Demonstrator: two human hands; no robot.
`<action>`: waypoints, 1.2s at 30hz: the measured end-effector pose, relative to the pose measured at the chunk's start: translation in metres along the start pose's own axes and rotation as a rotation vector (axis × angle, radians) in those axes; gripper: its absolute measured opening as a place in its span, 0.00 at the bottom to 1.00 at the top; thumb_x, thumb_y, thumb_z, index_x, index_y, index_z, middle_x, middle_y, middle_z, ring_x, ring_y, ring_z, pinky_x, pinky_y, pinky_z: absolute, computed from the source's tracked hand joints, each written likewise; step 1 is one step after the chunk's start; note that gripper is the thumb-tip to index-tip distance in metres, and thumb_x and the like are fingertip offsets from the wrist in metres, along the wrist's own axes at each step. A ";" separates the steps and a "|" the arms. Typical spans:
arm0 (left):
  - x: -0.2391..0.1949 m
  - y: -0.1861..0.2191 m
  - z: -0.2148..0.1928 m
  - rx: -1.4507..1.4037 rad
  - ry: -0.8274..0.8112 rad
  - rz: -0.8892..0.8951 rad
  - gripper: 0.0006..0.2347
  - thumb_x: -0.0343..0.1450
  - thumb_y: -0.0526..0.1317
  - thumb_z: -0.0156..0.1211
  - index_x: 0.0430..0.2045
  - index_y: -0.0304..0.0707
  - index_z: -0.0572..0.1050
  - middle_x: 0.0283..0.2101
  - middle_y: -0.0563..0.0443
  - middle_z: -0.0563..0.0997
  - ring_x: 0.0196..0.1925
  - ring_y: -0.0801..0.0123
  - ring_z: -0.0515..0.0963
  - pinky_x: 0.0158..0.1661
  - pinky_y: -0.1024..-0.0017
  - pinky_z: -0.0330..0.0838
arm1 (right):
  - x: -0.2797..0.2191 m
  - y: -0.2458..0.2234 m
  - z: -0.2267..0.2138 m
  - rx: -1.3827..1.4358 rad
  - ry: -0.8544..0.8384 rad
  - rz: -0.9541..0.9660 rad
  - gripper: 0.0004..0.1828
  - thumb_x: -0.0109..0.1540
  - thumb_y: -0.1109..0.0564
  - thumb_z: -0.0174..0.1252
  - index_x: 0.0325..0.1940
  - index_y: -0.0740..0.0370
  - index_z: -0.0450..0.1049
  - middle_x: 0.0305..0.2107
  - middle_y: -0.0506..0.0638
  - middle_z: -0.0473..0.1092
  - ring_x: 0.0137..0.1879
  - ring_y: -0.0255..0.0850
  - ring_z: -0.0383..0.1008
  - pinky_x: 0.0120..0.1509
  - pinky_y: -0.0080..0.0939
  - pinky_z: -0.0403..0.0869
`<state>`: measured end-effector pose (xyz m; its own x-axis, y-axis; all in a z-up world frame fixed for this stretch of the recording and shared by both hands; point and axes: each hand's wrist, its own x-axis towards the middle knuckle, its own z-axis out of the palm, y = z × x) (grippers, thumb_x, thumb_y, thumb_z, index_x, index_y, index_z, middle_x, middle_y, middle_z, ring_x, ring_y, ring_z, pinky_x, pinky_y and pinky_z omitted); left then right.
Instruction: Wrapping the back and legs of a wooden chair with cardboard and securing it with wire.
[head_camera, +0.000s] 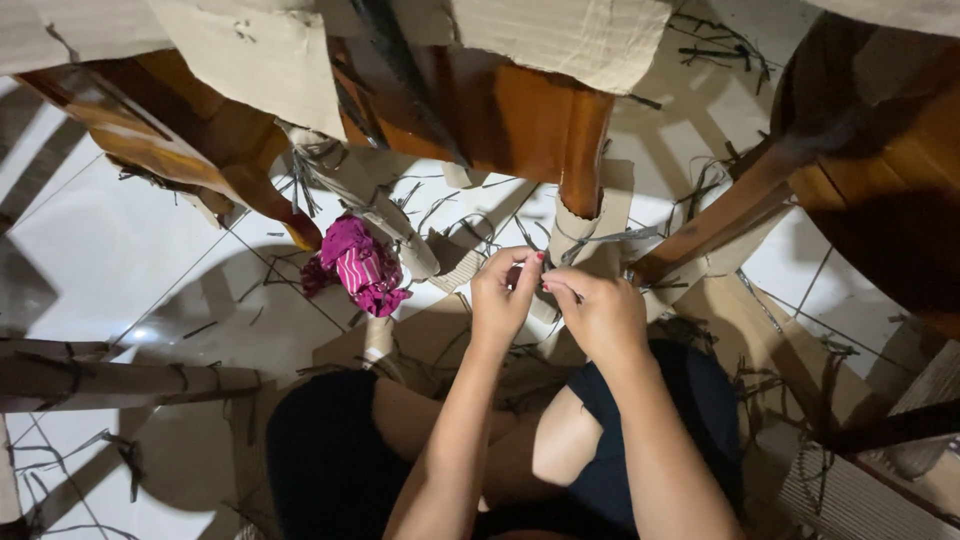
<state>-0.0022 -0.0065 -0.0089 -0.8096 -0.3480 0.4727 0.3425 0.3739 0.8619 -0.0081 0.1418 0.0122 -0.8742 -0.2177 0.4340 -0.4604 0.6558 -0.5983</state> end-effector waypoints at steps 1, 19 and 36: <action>0.000 0.000 -0.001 -0.002 0.001 0.002 0.02 0.72 0.36 0.65 0.31 0.39 0.83 0.27 0.45 0.83 0.23 0.57 0.80 0.24 0.70 0.73 | -0.002 0.003 0.003 -0.002 0.002 -0.002 0.04 0.60 0.51 0.65 0.37 0.41 0.85 0.22 0.47 0.79 0.32 0.59 0.79 0.39 0.57 0.77; -0.002 -0.004 0.003 -0.063 -0.057 -0.142 0.04 0.76 0.35 0.57 0.35 0.32 0.76 0.34 0.38 0.83 0.30 0.53 0.87 0.29 0.65 0.80 | -0.011 0.029 0.027 -0.184 0.111 -0.029 0.05 0.59 0.46 0.66 0.35 0.29 0.83 0.16 0.47 0.75 0.27 0.54 0.78 0.34 0.54 0.77; -0.001 0.004 0.000 -0.041 -0.071 -0.075 0.01 0.72 0.35 0.63 0.33 0.39 0.79 0.31 0.44 0.82 0.23 0.59 0.83 0.26 0.71 0.73 | -0.012 0.020 0.028 -0.314 -0.053 0.115 0.06 0.60 0.44 0.62 0.39 0.30 0.83 0.15 0.55 0.74 0.29 0.60 0.79 0.38 0.59 0.78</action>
<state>-0.0003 -0.0048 -0.0063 -0.8652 -0.3112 0.3932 0.2975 0.3125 0.9021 -0.0109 0.1371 -0.0244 -0.9281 -0.1614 0.3354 -0.2957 0.8671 -0.4009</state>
